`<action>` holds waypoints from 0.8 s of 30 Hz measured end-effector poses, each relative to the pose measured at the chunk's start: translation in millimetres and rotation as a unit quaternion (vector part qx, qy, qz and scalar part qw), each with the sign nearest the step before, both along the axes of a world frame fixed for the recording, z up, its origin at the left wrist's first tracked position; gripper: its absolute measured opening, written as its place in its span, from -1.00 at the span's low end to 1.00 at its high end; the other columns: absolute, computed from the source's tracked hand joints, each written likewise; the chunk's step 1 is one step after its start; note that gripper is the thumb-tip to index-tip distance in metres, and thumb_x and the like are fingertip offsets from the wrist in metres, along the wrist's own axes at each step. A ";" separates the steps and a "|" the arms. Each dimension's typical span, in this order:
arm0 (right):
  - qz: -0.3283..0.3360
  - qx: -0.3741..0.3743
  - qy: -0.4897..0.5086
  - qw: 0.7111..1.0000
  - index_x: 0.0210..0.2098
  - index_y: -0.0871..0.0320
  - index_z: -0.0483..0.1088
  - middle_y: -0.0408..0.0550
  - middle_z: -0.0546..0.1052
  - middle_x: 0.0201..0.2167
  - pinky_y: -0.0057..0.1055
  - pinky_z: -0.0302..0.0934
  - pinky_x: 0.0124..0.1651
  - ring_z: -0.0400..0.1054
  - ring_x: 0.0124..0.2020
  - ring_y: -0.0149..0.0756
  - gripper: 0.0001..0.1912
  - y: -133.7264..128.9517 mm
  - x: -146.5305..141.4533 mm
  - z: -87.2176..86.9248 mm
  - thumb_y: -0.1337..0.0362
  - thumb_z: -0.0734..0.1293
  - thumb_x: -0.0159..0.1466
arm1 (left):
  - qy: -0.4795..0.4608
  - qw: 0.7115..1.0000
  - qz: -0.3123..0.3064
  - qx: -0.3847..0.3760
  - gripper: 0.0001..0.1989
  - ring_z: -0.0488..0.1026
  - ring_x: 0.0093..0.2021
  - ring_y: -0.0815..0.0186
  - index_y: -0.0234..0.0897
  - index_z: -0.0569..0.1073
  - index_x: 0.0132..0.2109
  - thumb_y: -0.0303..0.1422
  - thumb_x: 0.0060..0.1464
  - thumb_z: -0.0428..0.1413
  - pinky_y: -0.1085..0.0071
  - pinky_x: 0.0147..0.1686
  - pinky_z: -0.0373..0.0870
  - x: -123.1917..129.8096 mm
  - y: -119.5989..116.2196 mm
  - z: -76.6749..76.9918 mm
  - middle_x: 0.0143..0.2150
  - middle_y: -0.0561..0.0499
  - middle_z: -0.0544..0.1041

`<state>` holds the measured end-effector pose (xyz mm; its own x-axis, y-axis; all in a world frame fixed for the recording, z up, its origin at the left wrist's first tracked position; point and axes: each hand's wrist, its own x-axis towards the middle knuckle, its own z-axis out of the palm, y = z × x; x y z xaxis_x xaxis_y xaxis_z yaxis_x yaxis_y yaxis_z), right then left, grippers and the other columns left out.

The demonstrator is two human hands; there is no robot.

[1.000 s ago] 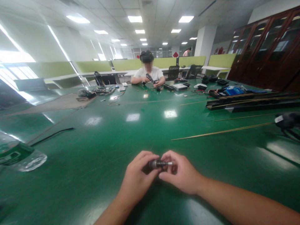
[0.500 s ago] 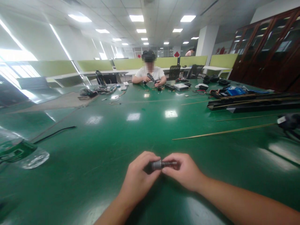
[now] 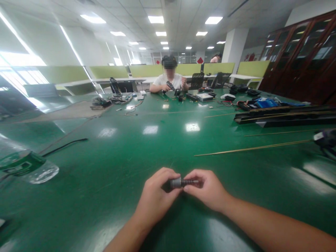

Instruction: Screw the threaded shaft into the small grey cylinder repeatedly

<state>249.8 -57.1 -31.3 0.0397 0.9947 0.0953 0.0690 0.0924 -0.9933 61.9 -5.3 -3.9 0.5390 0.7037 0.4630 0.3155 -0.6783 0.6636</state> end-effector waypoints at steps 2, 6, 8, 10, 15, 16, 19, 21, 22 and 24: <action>-0.003 -0.004 -0.006 1.000 -0.34 0.18 0.53 -0.08 0.61 -0.41 -0.39 0.33 -0.30 0.49 -0.38 -0.25 -0.87 0.0 0.2 0.1 0.29 0.47 0.11 | 0.002 1.000 0.002 0.001 -0.84 0.48 -0.17 0.29 -0.20 0.52 -0.17 -0.47 0.07 0.24 0.40 -0.17 0.41 -0.9 -0.1 -0.1 -0.20 0.00 0.53; -0.007 -0.006 -0.015 1.000 -0.35 0.20 0.51 -0.08 0.59 -0.42 -0.41 0.28 -0.33 0.44 -0.40 -0.29 -0.88 -0.2 0.6 -0.5 0.28 0.45 0.13 | 0.005 1.000 0.003 0.000 -0.84 0.48 -0.17 0.31 -0.20 0.52 -0.17 -0.47 0.07 0.24 0.41 -0.17 0.40 -2.6 -0.3 0.0 -0.20 0.03 0.54; -0.009 -0.007 -0.012 1.000 -0.35 0.20 0.48 -0.11 0.57 -0.44 -0.42 0.25 -0.35 0.42 -0.43 -0.31 -0.87 -0.2 0.4 -1.4 0.28 0.46 0.12 | 0.003 1.000 0.004 0.006 -0.84 0.48 -0.17 0.31 -0.20 0.52 -0.16 -0.47 0.07 0.24 0.41 -0.16 0.40 -3.0 0.2 0.5 -0.20 0.02 0.54; -0.010 -0.009 -0.002 1.000 -0.35 0.19 0.44 -0.14 0.53 -0.48 -0.45 0.20 -0.38 0.38 -0.46 -0.35 -0.85 -0.2 -0.1 -2.3 0.29 0.46 0.12 | 0.001 1.000 0.010 0.016 -0.83 0.49 -0.16 0.30 -0.20 0.52 -0.16 -0.48 0.07 0.24 0.41 -0.16 0.41 -3.2 1.1 1.4 -0.20 0.02 0.54; -0.014 -0.018 0.014 1.000 -0.33 0.19 0.42 -0.18 0.48 -0.52 -0.47 0.16 -0.42 0.32 -0.51 -0.40 -0.82 -0.4 -1.3 -3.2 0.25 0.44 0.15 | 0.004 0.999 0.024 0.032 -0.82 0.50 -0.18 0.30 -0.20 0.53 -0.16 -0.47 0.05 0.26 0.41 -0.17 0.42 -3.8 2.6 3.8 -0.20 0.02 0.55; -0.016 -0.017 0.012 1.000 -0.33 0.19 0.42 -0.18 0.48 -0.52 -0.47 0.16 -0.42 0.32 -0.51 -0.40 -0.82 -0.4 -1.3 -3.2 0.24 0.44 0.15 | 0.004 0.999 0.024 0.034 -0.82 0.50 -0.18 0.29 -0.21 0.53 -0.16 -0.47 0.05 0.26 0.41 -0.17 0.43 -4.1 2.7 4.1 -0.20 0.01 0.56; -0.024 -0.017 0.008 1.000 -0.32 0.20 0.42 -0.16 0.49 -0.51 -0.46 0.17 -0.42 0.32 -0.51 -0.39 -0.82 -0.5 -1.2 -2.6 0.24 0.44 0.15 | 0.006 0.999 0.028 0.038 -0.83 0.51 -0.17 0.28 -0.21 0.54 -0.16 -0.45 0.06 0.25 0.40 -0.17 0.44 -4.8 2.7 4.6 -0.19 0.00 0.56; -0.028 -0.018 0.011 0.999 -0.33 0.20 0.41 -0.17 0.48 -0.51 -0.46 0.17 -0.43 0.32 -0.52 -0.40 -0.82 -0.6 -1.3 -2.0 0.24 0.44 0.15 | 0.009 0.999 0.031 0.042 -0.83 0.51 -0.16 0.27 -0.21 0.55 -0.15 -0.45 0.06 0.25 0.39 -0.16 0.45 -5.2 3.2 5.2 -0.18 -0.01 0.57; -0.029 -0.018 0.012 0.999 -0.33 0.19 0.41 -0.17 0.47 -0.52 -0.46 0.17 -0.43 0.31 -0.52 -0.40 -0.82 -0.6 -1.3 -1.7 0.24 0.44 0.15 | 0.009 0.998 0.033 0.045 -0.83 0.51 -0.16 0.26 -0.21 0.55 -0.15 -0.45 0.06 0.24 0.39 -0.16 0.46 -5.3 3.6 5.6 -0.18 -0.02 0.57; -0.031 -0.017 0.014 0.999 -0.34 0.19 0.41 -0.19 0.46 -0.53 -0.46 0.16 -0.44 0.31 -0.53 -0.41 -0.82 -0.7 -1.4 -1.2 0.24 0.44 0.15 | 0.009 0.998 0.035 0.050 -0.82 0.52 -0.16 0.25 -0.21 0.55 -0.15 -0.45 0.06 0.24 0.38 -0.16 0.47 -5.5 4.8 6.4 -0.18 -0.03 0.57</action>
